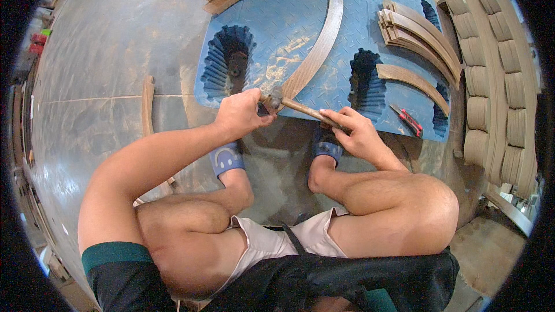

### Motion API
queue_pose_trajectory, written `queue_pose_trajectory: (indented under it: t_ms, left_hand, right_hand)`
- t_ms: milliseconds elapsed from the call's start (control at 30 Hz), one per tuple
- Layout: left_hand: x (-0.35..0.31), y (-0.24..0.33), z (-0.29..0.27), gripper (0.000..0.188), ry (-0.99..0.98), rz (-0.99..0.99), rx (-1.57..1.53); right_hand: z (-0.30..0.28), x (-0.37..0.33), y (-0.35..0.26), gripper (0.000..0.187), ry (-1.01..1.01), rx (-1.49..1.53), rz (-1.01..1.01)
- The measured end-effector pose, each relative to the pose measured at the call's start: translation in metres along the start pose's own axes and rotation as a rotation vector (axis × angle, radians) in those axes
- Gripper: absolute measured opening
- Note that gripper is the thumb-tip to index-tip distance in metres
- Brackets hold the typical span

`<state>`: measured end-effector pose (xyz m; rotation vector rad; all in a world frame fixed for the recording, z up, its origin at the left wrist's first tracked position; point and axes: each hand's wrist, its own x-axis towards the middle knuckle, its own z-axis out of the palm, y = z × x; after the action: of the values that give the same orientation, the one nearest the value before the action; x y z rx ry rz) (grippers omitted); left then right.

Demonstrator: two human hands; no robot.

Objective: The person hammers a wooden component on a blue pallet, then moves the piece to join a collection of finished parts.

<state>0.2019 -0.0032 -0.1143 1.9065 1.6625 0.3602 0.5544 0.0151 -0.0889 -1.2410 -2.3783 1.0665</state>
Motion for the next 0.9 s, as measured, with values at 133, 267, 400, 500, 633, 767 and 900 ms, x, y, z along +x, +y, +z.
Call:
queue_pose_trajectory:
  t_ms: [133, 267, 400, 500, 633, 767, 900]
  left_hand:
    - [0.0, -0.009, 0.006, 0.048, 0.014, -0.009, 0.023]
    - [0.003, -0.009, 0.009, 0.05, 0.011, 0.003, 0.06]
    - [0.003, -0.009, 0.011, 0.053, 0.041, -0.013, 0.055]
    - [0.003, -0.011, 0.007, 0.052, 0.036, -0.009, 0.042]
    - [0.009, 0.0, 0.005, 0.05, -0.001, -0.019, 0.011]
    - [0.001, -0.01, 0.003, 0.048, 0.002, -0.032, 0.026]
    - [0.005, -0.013, 0.01, 0.048, 0.067, 0.028, 0.01]
  right_hand:
    - [0.005, 0.002, -0.005, 0.061, -0.082, 0.037, -0.009]
    - [0.005, -0.004, 0.001, 0.06, -0.027, 0.05, 0.057]
    - [0.0, -0.018, 0.023, 0.06, 0.15, 0.1, 0.177]
    - [-0.008, -0.01, 0.022, 0.061, 0.232, 0.151, 0.19]
    - [-0.013, -0.012, 0.009, 0.06, 0.117, 0.2, 0.052]
    - [0.007, -0.003, 0.002, 0.057, -0.032, 0.216, 0.067]
    - [0.004, -0.011, 0.015, 0.06, 0.162, 0.229, 0.151]
